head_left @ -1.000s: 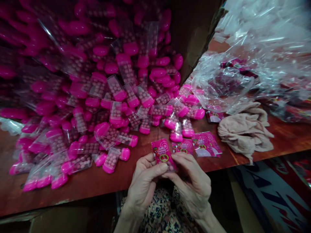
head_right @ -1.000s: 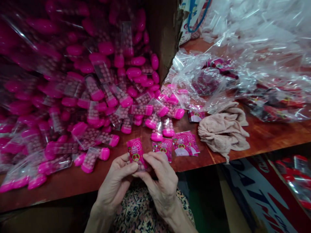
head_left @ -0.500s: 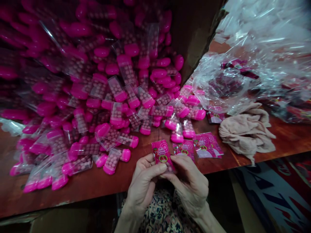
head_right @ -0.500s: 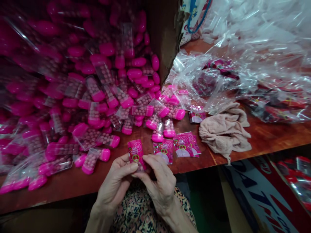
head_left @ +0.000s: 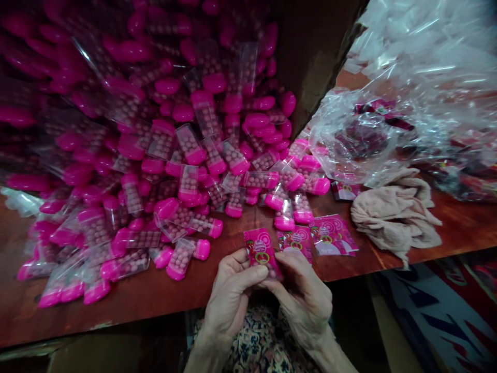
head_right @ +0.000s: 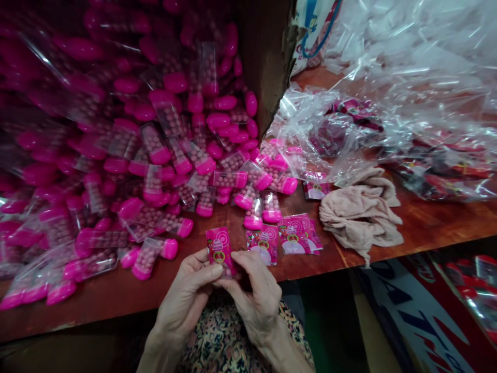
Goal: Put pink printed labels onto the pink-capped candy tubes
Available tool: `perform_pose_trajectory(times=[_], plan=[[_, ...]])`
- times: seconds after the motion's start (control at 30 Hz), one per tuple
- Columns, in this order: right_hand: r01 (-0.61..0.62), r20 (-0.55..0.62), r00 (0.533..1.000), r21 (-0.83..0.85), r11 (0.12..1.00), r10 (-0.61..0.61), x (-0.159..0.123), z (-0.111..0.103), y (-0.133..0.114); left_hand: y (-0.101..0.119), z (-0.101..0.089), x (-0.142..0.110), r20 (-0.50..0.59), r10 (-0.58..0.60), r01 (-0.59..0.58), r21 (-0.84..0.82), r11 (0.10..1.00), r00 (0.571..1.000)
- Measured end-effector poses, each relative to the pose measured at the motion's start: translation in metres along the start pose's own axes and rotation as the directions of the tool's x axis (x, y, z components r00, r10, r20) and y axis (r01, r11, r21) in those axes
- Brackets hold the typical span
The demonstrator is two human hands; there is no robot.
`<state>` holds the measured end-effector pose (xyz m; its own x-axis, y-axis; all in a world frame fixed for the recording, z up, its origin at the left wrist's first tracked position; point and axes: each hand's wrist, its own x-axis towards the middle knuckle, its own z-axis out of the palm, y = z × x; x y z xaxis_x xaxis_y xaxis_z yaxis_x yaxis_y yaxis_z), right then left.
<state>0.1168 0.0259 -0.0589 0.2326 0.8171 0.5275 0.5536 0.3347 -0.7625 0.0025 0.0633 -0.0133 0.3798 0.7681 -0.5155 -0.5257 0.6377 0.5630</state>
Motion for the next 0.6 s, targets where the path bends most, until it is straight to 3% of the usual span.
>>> perform_pose_trajectory(times=[0.3, 0.5, 0.6], plan=[[-0.109, 0.024, 0.994, 0.032, 0.994, 0.108, -0.009, -0.001, 0.004, 0.004, -0.006, -0.001, 0.071, -0.010, 0.009, 0.018, 1.000, 0.997], [-0.091, 0.038, 0.995, -0.033, 0.995, 0.092, -0.009, -0.001, 0.004, -0.002, -0.003, 0.003, 0.021, -0.016, 0.016, 0.011, 1.000, 1.000], [0.008, 0.118, 0.993, -0.072, 0.997, 0.001, -0.002, -0.005, 0.003, 0.002, -0.011, -0.004, -0.024, -0.040, 0.040, 0.015, 0.999, 0.999]])
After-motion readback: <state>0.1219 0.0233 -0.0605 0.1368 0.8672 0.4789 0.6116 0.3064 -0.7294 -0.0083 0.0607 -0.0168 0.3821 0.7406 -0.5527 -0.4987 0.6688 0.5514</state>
